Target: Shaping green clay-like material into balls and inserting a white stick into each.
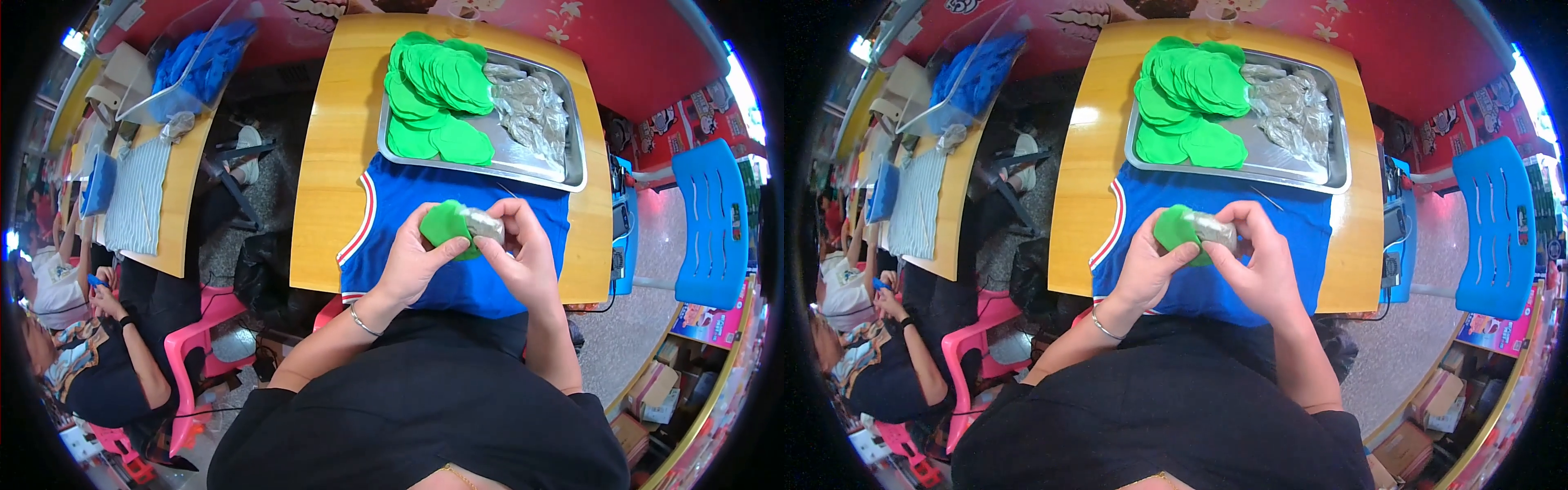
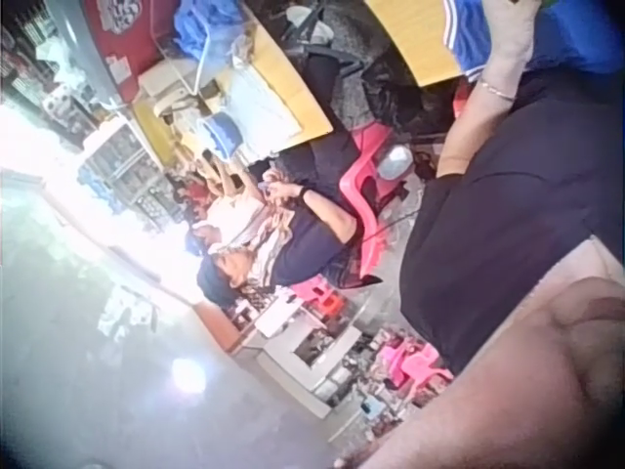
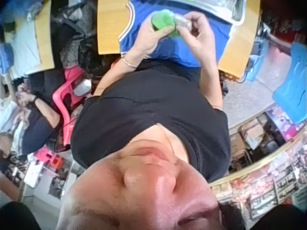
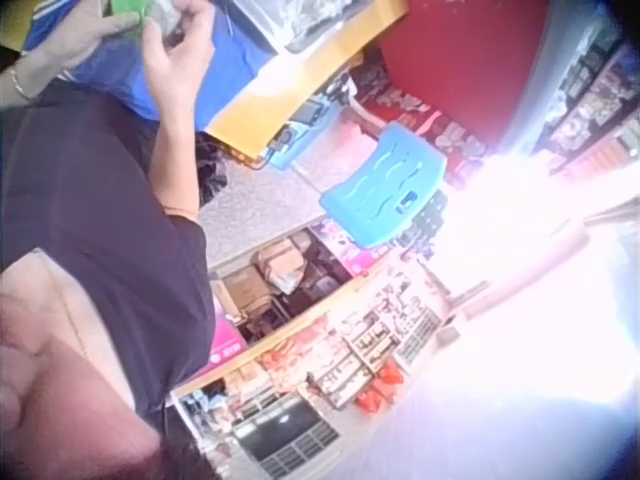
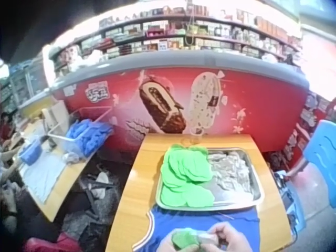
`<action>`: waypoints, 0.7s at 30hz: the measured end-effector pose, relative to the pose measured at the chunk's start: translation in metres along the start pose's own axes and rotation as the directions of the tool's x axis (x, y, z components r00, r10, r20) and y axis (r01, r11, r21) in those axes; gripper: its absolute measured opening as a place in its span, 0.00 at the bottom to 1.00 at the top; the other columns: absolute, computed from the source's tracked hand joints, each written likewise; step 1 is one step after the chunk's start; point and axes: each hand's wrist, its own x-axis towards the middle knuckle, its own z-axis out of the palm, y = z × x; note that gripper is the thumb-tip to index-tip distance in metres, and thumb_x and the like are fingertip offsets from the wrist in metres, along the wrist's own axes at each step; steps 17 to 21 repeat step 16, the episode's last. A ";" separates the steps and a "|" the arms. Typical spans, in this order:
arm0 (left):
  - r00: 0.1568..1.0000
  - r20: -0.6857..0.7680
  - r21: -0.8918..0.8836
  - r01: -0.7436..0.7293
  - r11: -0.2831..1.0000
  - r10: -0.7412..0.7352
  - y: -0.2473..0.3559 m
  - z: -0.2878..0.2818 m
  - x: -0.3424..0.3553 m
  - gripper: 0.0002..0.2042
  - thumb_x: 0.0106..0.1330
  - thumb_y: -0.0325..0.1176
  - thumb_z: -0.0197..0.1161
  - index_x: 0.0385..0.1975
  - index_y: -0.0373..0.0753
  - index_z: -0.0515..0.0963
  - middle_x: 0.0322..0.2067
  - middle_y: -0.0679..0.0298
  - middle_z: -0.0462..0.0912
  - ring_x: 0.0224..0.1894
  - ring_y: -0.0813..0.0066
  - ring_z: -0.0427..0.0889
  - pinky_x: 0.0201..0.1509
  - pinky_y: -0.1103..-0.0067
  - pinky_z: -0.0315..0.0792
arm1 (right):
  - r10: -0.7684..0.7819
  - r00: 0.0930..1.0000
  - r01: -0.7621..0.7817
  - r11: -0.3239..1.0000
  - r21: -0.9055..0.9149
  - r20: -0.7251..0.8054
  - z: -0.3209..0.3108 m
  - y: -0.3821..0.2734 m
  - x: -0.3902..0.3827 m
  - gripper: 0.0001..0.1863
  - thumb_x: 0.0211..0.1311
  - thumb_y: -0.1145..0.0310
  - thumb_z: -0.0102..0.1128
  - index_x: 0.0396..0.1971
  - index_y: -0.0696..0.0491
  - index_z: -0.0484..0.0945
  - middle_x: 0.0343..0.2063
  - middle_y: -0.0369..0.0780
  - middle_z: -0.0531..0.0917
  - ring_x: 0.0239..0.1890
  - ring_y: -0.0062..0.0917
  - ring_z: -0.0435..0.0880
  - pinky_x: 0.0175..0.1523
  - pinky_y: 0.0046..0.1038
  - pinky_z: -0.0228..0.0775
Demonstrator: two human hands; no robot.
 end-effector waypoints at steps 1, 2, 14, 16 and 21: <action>1.000 0.029 0.061 0.003 0.998 -0.005 0.001 -0.002 0.000 0.15 0.56 0.26 0.65 0.43 0.37 0.70 0.38 0.68 0.75 0.40 0.84 0.74 0.44 0.84 0.72 | -0.024 1.000 0.023 0.998 -0.050 -0.020 0.001 -0.002 -0.001 0.12 0.52 0.77 0.59 0.36 0.57 0.68 0.27 0.35 0.78 0.30 0.14 0.76 0.32 0.17 0.68; 1.000 0.029 0.062 0.005 0.998 -0.007 0.003 -0.004 0.000 0.15 0.56 0.26 0.65 0.43 0.37 0.70 0.38 0.68 0.75 0.40 0.84 0.74 0.44 0.84 0.72 | -0.023 1.000 0.021 0.999 -0.049 -0.022 0.000 -0.002 -0.001 0.12 0.52 0.77 0.59 0.36 0.57 0.68 0.27 0.35 0.78 0.30 0.14 0.76 0.32 0.17 0.68; 0.991 -0.029 0.030 0.129 0.991 -0.128 -0.001 -0.012 0.000 0.08 0.58 0.26 0.62 0.37 0.36 0.74 0.33 0.67 0.78 0.36 0.83 0.77 0.42 0.83 0.73 | -0.155 0.986 0.133 0.958 -0.255 -0.068 -0.035 0.025 -0.010 0.18 0.47 0.73 0.64 0.41 0.57 0.73 0.38 0.41 0.76 0.40 0.26 0.77 0.39 0.24 0.71; 0.992 -0.022 0.043 0.126 0.991 -0.126 -0.003 -0.018 0.000 0.09 0.58 0.26 0.62 0.38 0.36 0.73 0.34 0.67 0.78 0.36 0.83 0.77 0.43 0.82 0.73 | -0.084 0.990 0.051 0.964 -0.261 -0.114 -0.046 0.032 -0.015 0.18 0.49 0.73 0.64 0.42 0.56 0.73 0.40 0.40 0.76 0.40 0.26 0.76 0.40 0.25 0.72; 0.992 -0.022 0.043 0.126 0.991 -0.126 -0.003 -0.018 0.000 0.09 0.58 0.26 0.62 0.38 0.36 0.73 0.34 0.67 0.78 0.36 0.83 0.77 0.43 0.82 0.73 | -0.084 0.990 0.051 0.964 -0.261 -0.114 -0.046 0.032 -0.015 0.18 0.49 0.73 0.64 0.42 0.56 0.73 0.40 0.40 0.76 0.40 0.26 0.76 0.40 0.25 0.72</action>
